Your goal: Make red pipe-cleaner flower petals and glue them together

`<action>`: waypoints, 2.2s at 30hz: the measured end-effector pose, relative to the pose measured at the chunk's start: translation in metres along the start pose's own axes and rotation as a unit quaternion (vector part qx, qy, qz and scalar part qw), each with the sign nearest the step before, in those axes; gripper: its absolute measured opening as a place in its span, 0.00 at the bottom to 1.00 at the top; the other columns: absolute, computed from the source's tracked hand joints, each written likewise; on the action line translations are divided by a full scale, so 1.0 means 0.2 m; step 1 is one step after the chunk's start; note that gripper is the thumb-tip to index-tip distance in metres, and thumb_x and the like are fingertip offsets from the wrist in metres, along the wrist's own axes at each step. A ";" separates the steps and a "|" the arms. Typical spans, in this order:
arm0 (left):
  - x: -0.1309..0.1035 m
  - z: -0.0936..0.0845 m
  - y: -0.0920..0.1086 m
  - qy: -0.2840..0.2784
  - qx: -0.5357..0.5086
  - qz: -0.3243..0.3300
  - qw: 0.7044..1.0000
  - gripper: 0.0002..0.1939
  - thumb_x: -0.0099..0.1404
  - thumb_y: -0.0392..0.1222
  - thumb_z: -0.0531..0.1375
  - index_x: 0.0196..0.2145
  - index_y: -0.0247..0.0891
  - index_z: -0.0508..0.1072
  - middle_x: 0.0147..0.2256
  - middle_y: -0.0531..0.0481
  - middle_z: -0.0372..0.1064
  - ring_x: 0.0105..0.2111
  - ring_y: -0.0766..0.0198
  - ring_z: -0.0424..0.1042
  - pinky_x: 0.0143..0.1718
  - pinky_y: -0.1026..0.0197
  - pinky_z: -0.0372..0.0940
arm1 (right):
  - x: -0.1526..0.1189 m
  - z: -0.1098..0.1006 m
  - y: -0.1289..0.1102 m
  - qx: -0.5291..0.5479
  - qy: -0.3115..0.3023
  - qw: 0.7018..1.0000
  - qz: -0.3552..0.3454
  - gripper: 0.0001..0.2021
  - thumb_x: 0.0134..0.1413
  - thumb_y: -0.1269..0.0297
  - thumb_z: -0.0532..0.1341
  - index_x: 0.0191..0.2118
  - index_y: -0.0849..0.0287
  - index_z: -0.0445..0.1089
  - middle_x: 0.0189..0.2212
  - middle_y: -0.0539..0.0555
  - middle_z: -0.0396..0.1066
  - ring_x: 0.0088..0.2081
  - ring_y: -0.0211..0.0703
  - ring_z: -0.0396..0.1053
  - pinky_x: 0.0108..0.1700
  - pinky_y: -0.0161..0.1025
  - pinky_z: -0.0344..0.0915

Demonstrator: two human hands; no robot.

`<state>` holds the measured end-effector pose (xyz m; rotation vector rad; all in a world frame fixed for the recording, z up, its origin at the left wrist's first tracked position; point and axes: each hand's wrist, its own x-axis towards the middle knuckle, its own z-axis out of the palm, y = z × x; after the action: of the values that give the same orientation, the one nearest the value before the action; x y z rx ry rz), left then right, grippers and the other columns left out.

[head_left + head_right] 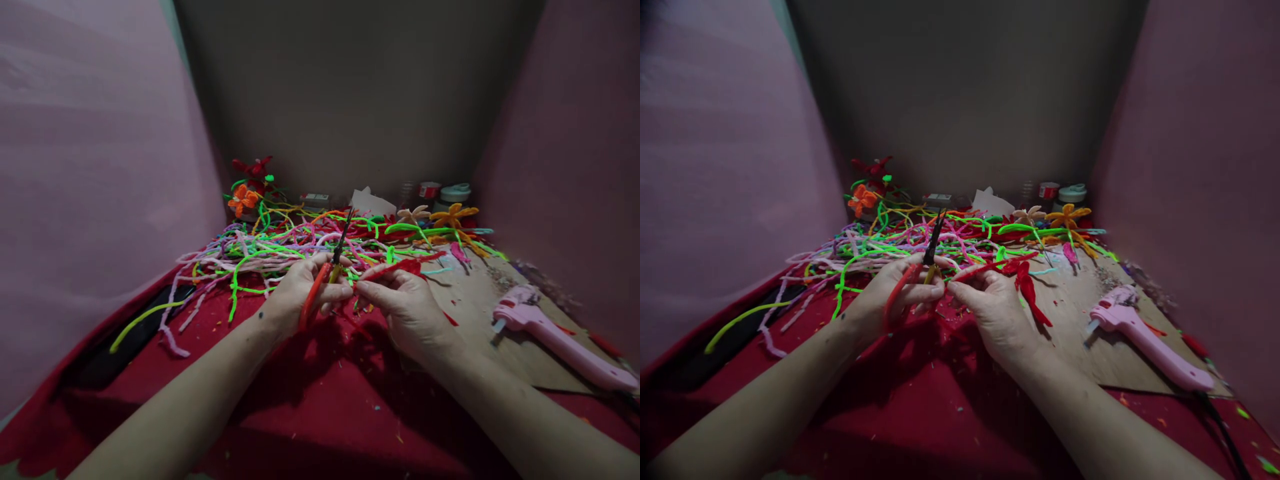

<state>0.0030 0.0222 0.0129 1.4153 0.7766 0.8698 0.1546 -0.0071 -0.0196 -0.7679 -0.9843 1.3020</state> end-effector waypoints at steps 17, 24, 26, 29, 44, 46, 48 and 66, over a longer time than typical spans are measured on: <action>-0.01 -0.02 0.02 0.025 0.068 0.028 0.997 0.16 0.53 0.39 0.62 0.39 0.37 0.64 0.23 0.56 0.63 0.17 0.72 0.62 0.17 0.69 0.56 | 0.04 0.00 -0.11 0.056 0.069 0.996 -0.021 0.08 0.35 0.71 0.67 0.23 0.60 0.66 0.19 0.47 0.67 0.22 0.33 0.65 0.27 0.33 0.61; -0.03 -0.02 0.03 0.018 0.268 0.072 0.960 0.14 0.53 0.32 0.56 0.39 0.38 0.65 0.30 0.53 0.63 0.29 0.66 0.64 0.31 0.65 0.61 | 0.07 -0.03 -0.16 0.076 0.093 0.991 -0.057 0.06 0.40 0.71 0.64 0.25 0.61 0.64 0.21 0.50 0.71 0.23 0.35 0.68 0.29 0.35 0.65; -0.02 -0.03 0.02 0.011 0.356 0.102 0.929 0.16 0.54 0.31 0.54 0.42 0.38 0.65 0.32 0.51 0.65 0.31 0.65 0.64 0.34 0.63 0.61 | 0.07 -0.04 -0.16 0.073 0.107 0.989 -0.068 0.06 0.41 0.72 0.63 0.25 0.61 0.64 0.21 0.51 0.71 0.22 0.36 0.68 0.29 0.36 0.65; -0.01 -0.06 0.00 0.016 0.428 0.129 0.894 0.19 0.54 0.32 0.54 0.45 0.39 0.64 0.37 0.48 0.68 0.36 0.60 0.67 0.39 0.61 0.60 | 0.09 -0.05 -0.16 0.080 0.123 0.986 -0.077 0.05 0.41 0.73 0.62 0.25 0.60 0.63 0.21 0.51 0.72 0.21 0.36 0.69 0.28 0.37 0.67; 0.01 -0.08 -0.11 0.018 0.577 0.184 0.796 0.26 0.53 0.28 0.51 0.50 0.38 0.57 0.44 0.43 0.67 0.44 0.58 0.68 0.43 0.56 0.63 | 0.09 -0.03 -0.13 0.073 0.136 0.985 -0.076 0.06 0.37 0.73 0.64 0.24 0.62 0.64 0.18 0.49 0.70 0.20 0.35 0.69 0.27 0.34 0.66; 0.01 -0.08 -0.11 0.019 0.584 0.187 0.790 0.25 0.54 0.28 0.50 0.50 0.37 0.57 0.43 0.43 0.67 0.44 0.58 0.68 0.43 0.57 0.64 | 0.09 -0.03 -0.13 0.068 0.140 0.985 -0.071 0.06 0.37 0.73 0.64 0.24 0.62 0.64 0.18 0.50 0.70 0.20 0.35 0.69 0.27 0.34 0.66; 0.01 -0.07 -0.12 0.026 0.592 0.188 0.784 0.22 0.55 0.30 0.50 0.49 0.36 0.58 0.42 0.42 0.67 0.43 0.57 0.68 0.42 0.57 0.64 | 0.09 -0.03 -0.13 0.066 0.143 0.985 -0.066 0.06 0.37 0.73 0.63 0.24 0.62 0.64 0.18 0.50 0.70 0.20 0.35 0.68 0.27 0.33 0.66; 0.01 -0.09 -0.15 0.043 0.661 0.185 0.726 0.21 0.56 0.29 0.48 0.48 0.36 0.58 0.38 0.43 0.69 0.37 0.58 0.70 0.35 0.59 0.64 | 0.08 -0.04 -0.13 0.065 0.144 0.986 -0.049 0.09 0.34 0.72 0.66 0.23 0.63 0.65 0.18 0.49 0.68 0.21 0.36 0.68 0.26 0.33 0.64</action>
<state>-0.0106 0.0347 -0.0184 2.8927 1.3167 0.6153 0.1731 0.0062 0.0037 -0.7719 -0.6904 1.1206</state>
